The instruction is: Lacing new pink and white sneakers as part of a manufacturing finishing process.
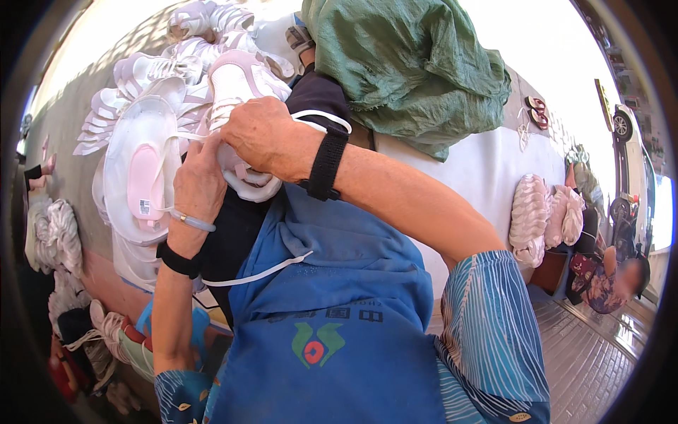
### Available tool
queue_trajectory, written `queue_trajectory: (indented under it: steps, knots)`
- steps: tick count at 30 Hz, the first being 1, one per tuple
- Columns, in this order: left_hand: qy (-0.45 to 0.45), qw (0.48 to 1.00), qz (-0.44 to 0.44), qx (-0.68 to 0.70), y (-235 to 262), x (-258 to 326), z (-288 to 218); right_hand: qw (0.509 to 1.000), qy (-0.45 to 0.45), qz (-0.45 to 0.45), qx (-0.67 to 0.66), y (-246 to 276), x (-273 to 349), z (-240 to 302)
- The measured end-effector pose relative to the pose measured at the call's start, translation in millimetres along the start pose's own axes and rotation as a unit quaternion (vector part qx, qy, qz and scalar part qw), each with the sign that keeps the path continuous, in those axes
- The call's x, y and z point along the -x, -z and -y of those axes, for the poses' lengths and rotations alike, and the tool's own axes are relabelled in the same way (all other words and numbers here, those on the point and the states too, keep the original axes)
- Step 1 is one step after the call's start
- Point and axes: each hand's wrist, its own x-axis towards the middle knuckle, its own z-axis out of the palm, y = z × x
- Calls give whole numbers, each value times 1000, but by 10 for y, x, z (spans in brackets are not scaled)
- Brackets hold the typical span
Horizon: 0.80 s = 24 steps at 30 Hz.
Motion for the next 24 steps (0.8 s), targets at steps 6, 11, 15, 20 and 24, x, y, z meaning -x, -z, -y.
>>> queue_trajectory:
  steps: [6,11,15,20,24]
  knots:
    - [-15,1000,6,-16,42,-68,-8,966,-125,-56,-217,-221,117,-344]
    - [-29,999,-38,-1,88,-78,-63,945,-144,-106,-273,-270,147,-322]
    - [-55,996,-64,17,75,-90,-23,981,-96,-86,-144,-165,116,-169]
    - [-40,999,-23,-8,110,-102,-3,993,-60,-78,-60,-222,46,-27]
    - [-35,999,-29,5,83,-116,-22,983,-65,-98,-141,-373,136,-322]
